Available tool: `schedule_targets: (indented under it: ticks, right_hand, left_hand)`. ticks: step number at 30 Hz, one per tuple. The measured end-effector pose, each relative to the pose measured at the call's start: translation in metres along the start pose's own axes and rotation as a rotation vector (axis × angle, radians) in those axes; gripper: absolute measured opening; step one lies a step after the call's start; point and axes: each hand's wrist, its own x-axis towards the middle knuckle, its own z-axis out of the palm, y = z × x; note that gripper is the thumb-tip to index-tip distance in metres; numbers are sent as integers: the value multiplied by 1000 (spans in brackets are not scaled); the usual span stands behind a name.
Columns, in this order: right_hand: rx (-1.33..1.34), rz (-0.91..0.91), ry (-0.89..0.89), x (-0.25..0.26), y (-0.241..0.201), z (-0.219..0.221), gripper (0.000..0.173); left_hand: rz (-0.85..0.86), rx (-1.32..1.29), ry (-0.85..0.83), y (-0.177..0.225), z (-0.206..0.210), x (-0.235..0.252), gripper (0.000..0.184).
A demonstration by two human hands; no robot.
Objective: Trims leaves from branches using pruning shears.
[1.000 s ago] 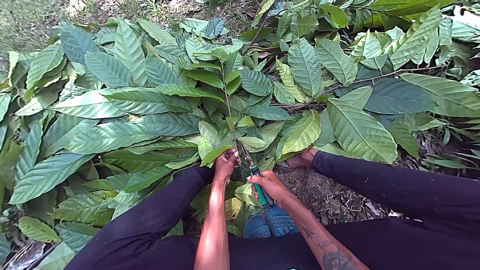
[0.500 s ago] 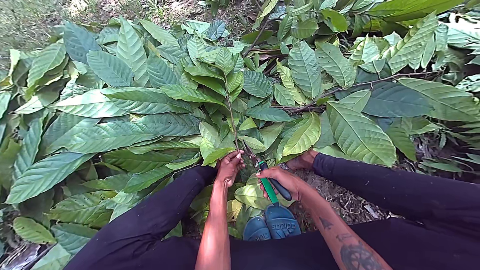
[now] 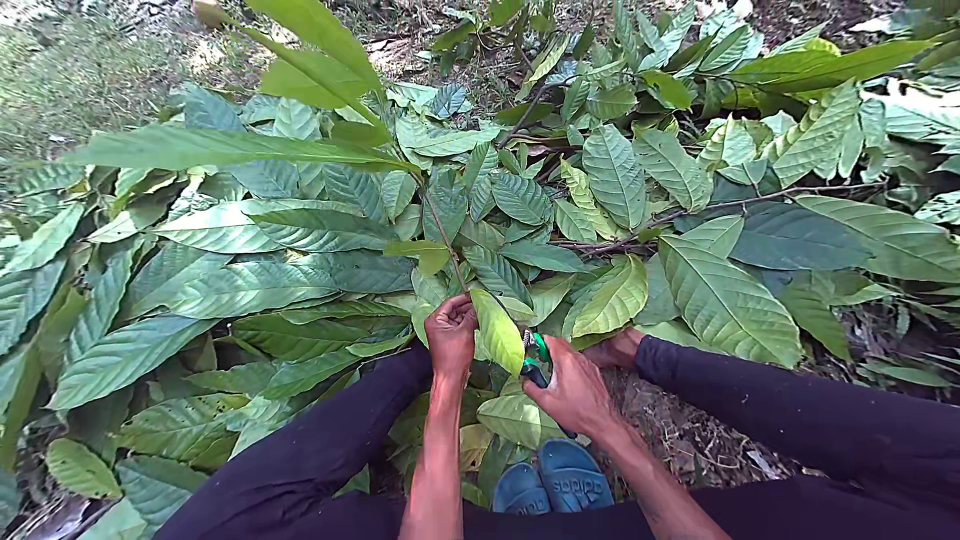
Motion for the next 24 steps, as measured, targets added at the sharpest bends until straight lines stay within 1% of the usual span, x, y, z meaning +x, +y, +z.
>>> schedule_targets:
  ticks: [3,6,9,13,17,19,20,22,23,24]
  right_hand:
    - [-68,-161,236,3,5,6,72]
    - [-126,-320,422,11,12,7,73]
    - [-155,-405,534,19,17,6,73]
    - [-199,-468,660,25,21,7,69]
    - [-228,-512,784,29,23,9,54]
    - [-163,-487,776,26,20,6,47]
    - [-85,-442,725,22,17,4,45]
    - [101,-319,560,14,7,-5,49]
    - [150,-273,485,13,2,-10,53]
    - [161,-258,461,13,-2,-14,59]
  left_hand:
    - [27,16,-32,5,-4,0,16]
    - [51,43,-67,10,-5,-2,17]
    - [56,54,-96,16,-3,-5,19]
    - [78,49,-119,19,-4,-7,21]
    - [89,26,-152,17,-6,-7,17]
    - [78,-46,-185,19,-6,-8,14]
    - [65,-89,-201,19,-6,-8,15]
    - [70,-118,-205,19,-7,-6,17]
    - [80,-117,-195,17,-8,-5,17]
    - [95,-106,-184,16,-8,-5,17]
